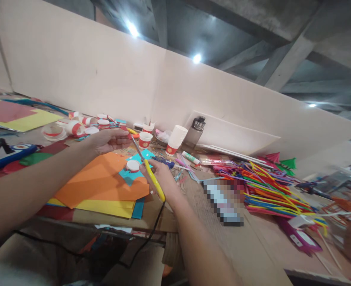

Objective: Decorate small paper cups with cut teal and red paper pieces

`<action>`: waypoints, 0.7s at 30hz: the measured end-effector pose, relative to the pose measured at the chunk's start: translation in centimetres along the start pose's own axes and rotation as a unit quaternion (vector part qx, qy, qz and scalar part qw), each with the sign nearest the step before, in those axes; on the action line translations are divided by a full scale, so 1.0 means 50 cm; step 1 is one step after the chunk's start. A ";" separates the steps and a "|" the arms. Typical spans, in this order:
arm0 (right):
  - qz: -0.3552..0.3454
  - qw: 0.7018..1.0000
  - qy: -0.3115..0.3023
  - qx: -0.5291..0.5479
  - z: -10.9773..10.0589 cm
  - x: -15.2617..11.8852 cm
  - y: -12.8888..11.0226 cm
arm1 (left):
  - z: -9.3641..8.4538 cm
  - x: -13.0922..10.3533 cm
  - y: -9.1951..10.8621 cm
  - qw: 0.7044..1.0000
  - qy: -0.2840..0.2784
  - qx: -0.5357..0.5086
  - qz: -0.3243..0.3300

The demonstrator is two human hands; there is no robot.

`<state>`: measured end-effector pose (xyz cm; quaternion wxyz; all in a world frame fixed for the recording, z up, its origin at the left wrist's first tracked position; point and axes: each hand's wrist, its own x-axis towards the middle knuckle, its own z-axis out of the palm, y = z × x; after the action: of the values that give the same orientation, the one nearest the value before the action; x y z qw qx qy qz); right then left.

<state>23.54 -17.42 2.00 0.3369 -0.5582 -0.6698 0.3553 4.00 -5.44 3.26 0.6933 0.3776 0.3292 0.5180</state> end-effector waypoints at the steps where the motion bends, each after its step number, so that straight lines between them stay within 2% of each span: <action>1: 0.000 1.000 0.001 0.000 0.000 0.000 0.000 | 0.000 0.000 0.000 1.000 -0.003 -0.001 0.001; 21: 0.012 0.999 -0.020 0.026 0.001 0.000 0.009 | 0.000 0.003 0.000 1.000 -0.006 -0.005 0.001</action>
<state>23.74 -17.39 1.59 0.3341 -0.5499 -0.6602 0.3874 4.05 -5.29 3.23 0.6966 0.3777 0.3223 0.5179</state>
